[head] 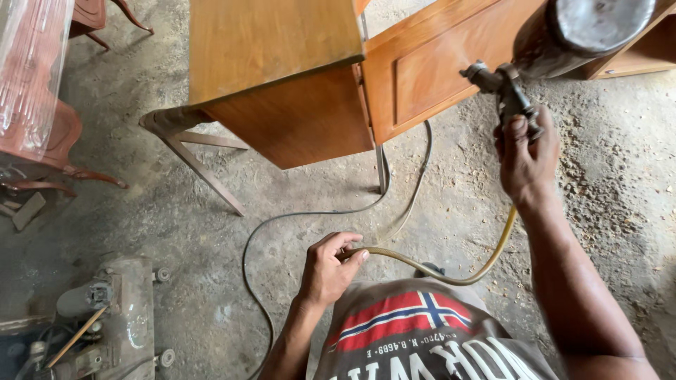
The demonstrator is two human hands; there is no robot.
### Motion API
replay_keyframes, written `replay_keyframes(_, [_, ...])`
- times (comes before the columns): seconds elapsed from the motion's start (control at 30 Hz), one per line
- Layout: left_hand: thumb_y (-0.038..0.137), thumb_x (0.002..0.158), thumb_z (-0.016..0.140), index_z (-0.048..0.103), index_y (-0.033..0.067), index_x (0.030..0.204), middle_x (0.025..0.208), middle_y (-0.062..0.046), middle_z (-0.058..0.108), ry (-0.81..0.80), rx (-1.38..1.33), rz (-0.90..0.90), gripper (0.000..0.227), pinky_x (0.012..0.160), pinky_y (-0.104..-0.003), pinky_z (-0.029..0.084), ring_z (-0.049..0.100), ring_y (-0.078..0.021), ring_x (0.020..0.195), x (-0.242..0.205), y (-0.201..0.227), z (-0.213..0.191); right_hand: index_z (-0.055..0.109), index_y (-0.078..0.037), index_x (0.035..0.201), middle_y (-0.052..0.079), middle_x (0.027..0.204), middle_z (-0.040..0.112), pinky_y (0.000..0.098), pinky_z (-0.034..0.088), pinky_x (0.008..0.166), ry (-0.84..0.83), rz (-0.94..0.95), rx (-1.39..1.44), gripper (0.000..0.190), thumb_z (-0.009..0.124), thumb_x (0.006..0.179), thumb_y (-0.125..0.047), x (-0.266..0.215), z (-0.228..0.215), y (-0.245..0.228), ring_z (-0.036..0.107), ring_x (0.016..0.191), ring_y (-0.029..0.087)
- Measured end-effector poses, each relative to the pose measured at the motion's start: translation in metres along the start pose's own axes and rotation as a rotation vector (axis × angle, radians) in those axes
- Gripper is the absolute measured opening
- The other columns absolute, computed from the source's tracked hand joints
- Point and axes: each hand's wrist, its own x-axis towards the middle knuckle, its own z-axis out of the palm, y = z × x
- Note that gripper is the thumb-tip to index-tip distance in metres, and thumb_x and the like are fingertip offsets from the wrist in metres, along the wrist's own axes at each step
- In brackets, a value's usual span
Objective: The person uses a spray gun to apply a finish to a wooden cabinet. They systematically cover the interior and exterior surfaces, including the doors and sides, while maneuvering around the furniture.
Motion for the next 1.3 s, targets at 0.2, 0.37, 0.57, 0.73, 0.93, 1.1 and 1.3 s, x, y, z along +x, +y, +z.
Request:
replay_keyframes(0.2, [0.011, 0.083, 0.080, 0.073, 0.0026, 0.107, 0.082, -0.009, 0.068, -0.003, 0.034, 0.092, 0.026, 0.061, -0.030, 0.057, 0.068, -0.0172, 0.069, 0.027, 0.054, 0.055, 0.044, -0.005, 0.109, 0.007, 0.080, 0.063, 0.0277, 0.044, 0.055, 0.091, -0.028, -0.038, 0.060, 0.047, 0.118, -0.064, 0.060, -0.064, 0.048, 0.057, 0.068, 0.012])
replay_keyframes(0.37, [0.009, 0.083, 0.080, 0.072, 0.0012, 0.106, 0.084, -0.012, 0.070, -0.001, 0.108, 0.158, 0.026, 0.062, -0.032, 0.056, 0.069, -0.0212, 0.070, 0.044, 0.089, 0.093, 0.046, -0.007, 0.117, 0.002, 0.087, 0.062, 0.0263, 0.046, 0.055, 0.118, -0.024, 0.102, 0.060, 0.044, 0.112, -0.067, 0.103, -0.110, 0.097, 0.056, 0.070, 0.010])
replay_keyframes(0.57, [0.008, 0.085, 0.078, 0.071, 0.0007, 0.106, 0.091, -0.013, 0.073, -0.015, 0.062, 0.144, 0.024, 0.063, -0.032, 0.059, 0.075, -0.0207, 0.076, 0.041, 0.110, 0.117, 0.050, -0.006, 0.121, 0.004, 0.093, 0.066, 0.0258, 0.050, 0.060, 0.296, -0.053, 0.048, 0.065, 0.042, 0.107, -0.069, 0.151, -0.143, 0.141, 0.056, 0.070, 0.008])
replay_keyframes(0.73, [0.009, 0.082, 0.080, 0.073, 0.0024, 0.105, 0.085, -0.012, 0.072, 0.024, 0.133, 0.120, 0.025, 0.062, -0.033, 0.058, 0.072, -0.0212, 0.073, 0.044, 0.112, 0.112, 0.049, -0.008, 0.125, 0.004, 0.092, 0.065, 0.0254, 0.048, 0.054, 0.211, 0.034, 0.106, 0.067, 0.043, 0.109, -0.072, 0.130, -0.136, 0.122, 0.058, 0.070, 0.009])
replay_keyframes(0.93, [0.010, 0.078, 0.082, 0.073, 0.0040, 0.107, 0.088, -0.012, 0.073, 0.023, 0.129, 0.040, 0.031, 0.062, -0.032, 0.058, 0.071, -0.0198, 0.074, 0.045, 0.110, 0.111, 0.049, -0.002, 0.115, 0.008, 0.086, 0.067, 0.0324, 0.045, 0.049, -0.072, 0.047, -0.013, 0.063, 0.044, 0.107, -0.065, 0.053, -0.111, 0.052, 0.057, 0.062, 0.015])
replay_keyframes(1.1, [0.012, 0.077, 0.084, 0.073, 0.0039, 0.108, 0.091, -0.014, 0.074, 0.019, 0.092, 0.043, 0.034, 0.066, -0.033, 0.058, 0.072, -0.0226, 0.077, 0.040, 0.103, 0.119, 0.059, 0.002, 0.127, 0.017, 0.093, 0.065, 0.0418, 0.050, 0.069, -0.316, -0.353, -0.200, 0.052, 0.054, 0.110, -0.046, 0.012, -0.109, 0.025, 0.063, 0.077, 0.027])
replay_keyframes(1.3, [0.016, 0.083, 0.082, 0.071, 0.0022, 0.109, 0.102, -0.014, 0.075, 0.081, 0.096, 0.122, 0.031, 0.072, -0.034, 0.060, 0.075, -0.0249, 0.083, 0.031, 0.092, 0.144, 0.064, -0.003, 0.119, 0.020, 0.101, 0.062, 0.0460, 0.049, 0.077, -0.280, -0.783, -0.383, 0.035, 0.057, 0.107, -0.035, 0.022, -0.105, 0.062, 0.061, 0.088, 0.040])
